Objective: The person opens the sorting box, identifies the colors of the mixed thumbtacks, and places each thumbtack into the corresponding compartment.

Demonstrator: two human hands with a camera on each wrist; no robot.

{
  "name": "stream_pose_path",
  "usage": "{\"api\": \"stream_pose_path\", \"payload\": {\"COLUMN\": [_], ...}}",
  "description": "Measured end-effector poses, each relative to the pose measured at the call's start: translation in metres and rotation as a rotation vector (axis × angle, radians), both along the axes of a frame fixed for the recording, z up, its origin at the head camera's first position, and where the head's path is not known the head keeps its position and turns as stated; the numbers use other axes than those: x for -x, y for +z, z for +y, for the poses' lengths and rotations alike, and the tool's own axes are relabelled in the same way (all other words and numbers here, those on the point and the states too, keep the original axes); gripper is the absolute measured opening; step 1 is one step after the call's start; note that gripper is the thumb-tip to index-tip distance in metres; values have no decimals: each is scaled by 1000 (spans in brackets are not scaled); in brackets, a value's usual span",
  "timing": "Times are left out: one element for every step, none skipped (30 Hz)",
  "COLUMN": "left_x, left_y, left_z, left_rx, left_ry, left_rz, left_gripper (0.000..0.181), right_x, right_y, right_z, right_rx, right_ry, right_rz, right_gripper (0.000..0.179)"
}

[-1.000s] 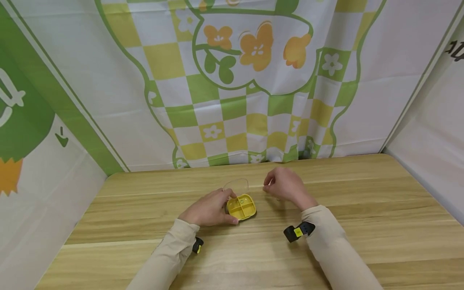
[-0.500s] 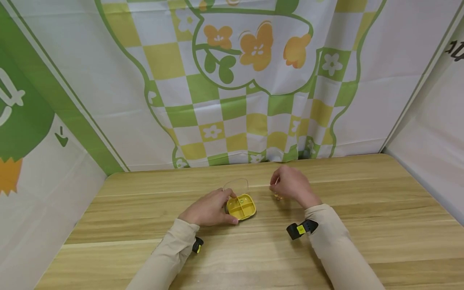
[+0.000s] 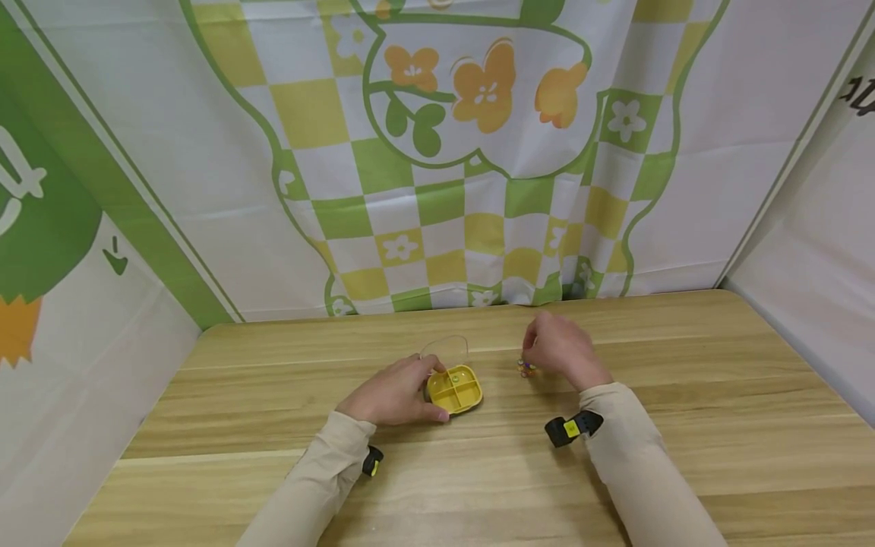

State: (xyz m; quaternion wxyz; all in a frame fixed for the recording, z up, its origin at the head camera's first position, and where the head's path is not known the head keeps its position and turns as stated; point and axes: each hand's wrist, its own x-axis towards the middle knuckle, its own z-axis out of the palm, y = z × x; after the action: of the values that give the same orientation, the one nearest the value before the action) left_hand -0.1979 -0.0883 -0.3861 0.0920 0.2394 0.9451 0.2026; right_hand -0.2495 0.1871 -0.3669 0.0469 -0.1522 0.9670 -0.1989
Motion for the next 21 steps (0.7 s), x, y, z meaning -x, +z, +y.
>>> {"api": "stream_pose_path", "payload": {"left_x": [0,0,0,0,0,0,0,0,0,0,0,0,0,0,0,0,0,0,0,1,1], "left_y": [0,0,0,-1,-1,-1,-1,-1,-1,-1,-1,-1,-1,0,-1,0,0,-1,-1,-1,-1], "left_z": [0,0,0,0,0,0,0,0,0,0,0,0,0,0,0,0,0,0,0,0,0], "left_rx": [0,0,0,-1,-3,-4,-5,-6,-7,-9,-9,-8,-8,-7,-6,-6,-6,-6,-6,-5,-6], "left_ry": [1,1,1,1,2,2,3,2,1,2,2,1,0,0,1,1,1,1,1,0,-1], "left_rz": [-1,-2,-3,-4,-5,-6,-7,-7,-6,-6,-5,-4,-3,-3,-3,-2,-3,-2,-2,-1,0], "left_gripper": [67,66,66,66,66,66,66,66,66,66,66,66,66,66,66,66,66,66,66,66,66], "right_x": [0,0,0,0,0,0,0,0,0,0,0,0,0,0,0,0,1,1,1,1,1], "right_y": [0,0,0,-1,-1,-1,-1,-2,-2,-2,-2,-2,-3,-3,-3,-4,-4,-5,-5,-5,-6], "right_z": [0,1,2,3,3,3,4,5,5,5,5,5,6,6,6,6,7,7,7,7,7], "right_rx": [-2,-6,-10,-15,-19,-24,-26,-29,-30,-30,-31,-32,-33,-36,-40,-43,-45,-47,-49,-50,-49], "right_ry": [-2,-2,-3,-5,-11,-13,-16,-17,-22,-24,-25,-25,-22,-22,-23,-23,-24,-25,-26,-29,-31], "right_rz": [-2,-6,-9,-14,-21,-29,-36,-43,-48,-51,-53,-50,-46,-43,-41,-41,-44,-48,-51,-56,-60], "right_gripper": [4,4,3,3,3,3,3,3,3,4,4,4,4,5,6,6,6,7,7,7,8]}}
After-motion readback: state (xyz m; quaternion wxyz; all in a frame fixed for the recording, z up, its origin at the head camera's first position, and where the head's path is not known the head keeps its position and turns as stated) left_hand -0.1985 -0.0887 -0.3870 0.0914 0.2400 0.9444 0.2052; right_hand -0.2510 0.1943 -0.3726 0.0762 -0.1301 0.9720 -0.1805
